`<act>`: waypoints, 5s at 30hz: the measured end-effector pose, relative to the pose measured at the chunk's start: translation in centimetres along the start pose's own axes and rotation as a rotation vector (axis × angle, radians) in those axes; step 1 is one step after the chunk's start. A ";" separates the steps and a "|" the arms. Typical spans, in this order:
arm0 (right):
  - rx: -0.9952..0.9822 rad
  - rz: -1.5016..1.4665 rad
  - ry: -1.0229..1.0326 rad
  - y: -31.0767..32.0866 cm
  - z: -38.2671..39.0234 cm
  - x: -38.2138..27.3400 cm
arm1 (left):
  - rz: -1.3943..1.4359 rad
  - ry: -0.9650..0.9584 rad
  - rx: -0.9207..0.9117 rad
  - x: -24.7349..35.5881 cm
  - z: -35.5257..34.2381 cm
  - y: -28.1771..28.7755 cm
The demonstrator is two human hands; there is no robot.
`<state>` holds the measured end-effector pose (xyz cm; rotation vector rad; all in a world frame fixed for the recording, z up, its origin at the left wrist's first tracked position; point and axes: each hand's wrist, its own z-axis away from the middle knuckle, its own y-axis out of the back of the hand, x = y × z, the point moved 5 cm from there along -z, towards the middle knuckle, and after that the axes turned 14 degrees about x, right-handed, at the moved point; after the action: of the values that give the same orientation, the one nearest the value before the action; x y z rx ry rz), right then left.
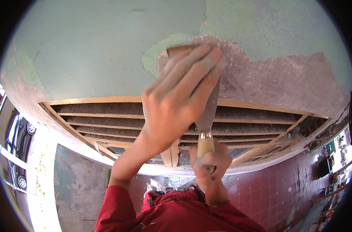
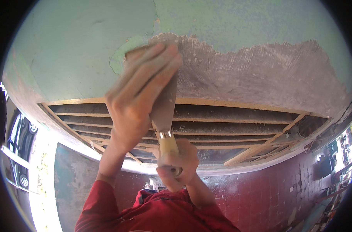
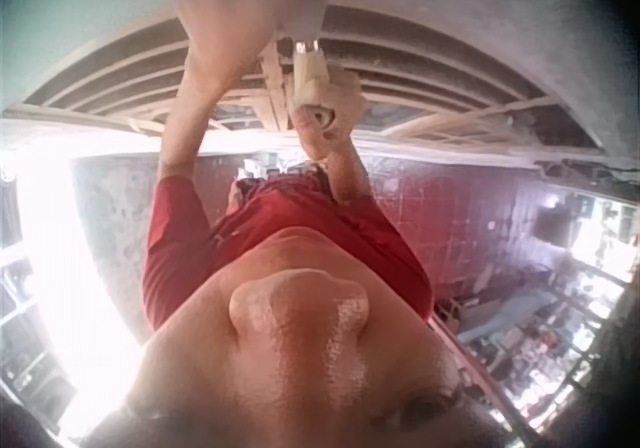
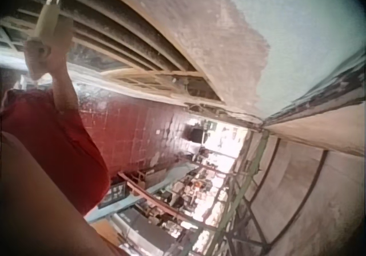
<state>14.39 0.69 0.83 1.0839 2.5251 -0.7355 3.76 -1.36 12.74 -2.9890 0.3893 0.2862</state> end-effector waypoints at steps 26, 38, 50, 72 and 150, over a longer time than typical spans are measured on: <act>-0.128 0.160 0.227 -1.9 -1.7 0.6 | -0.089 0.000 0.057 -2.2 0.3 1.8; -0.089 0.095 0.208 -2.9 -0.2 1.6 | -0.079 -0.093 0.078 -2.7 -0.3 1.9; -0.101 0.130 0.189 -2.2 0.7 1.0 | -0.077 -0.075 0.035 -2.1 0.9 1.7; -0.108 0.084 0.112 -1.0 1.8 0.9 | -0.085 0.037 -0.009 -1.5 2.6 2.9; 0.065 -0.262 -0.648 -1.7 -0.7 -0.1 | -0.089 -0.083 -0.003 0.1 2.7 -1.8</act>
<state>13.20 0.02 2.02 0.4223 2.0951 -1.0420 3.87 0.69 10.21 -2.9753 0.2464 0.4011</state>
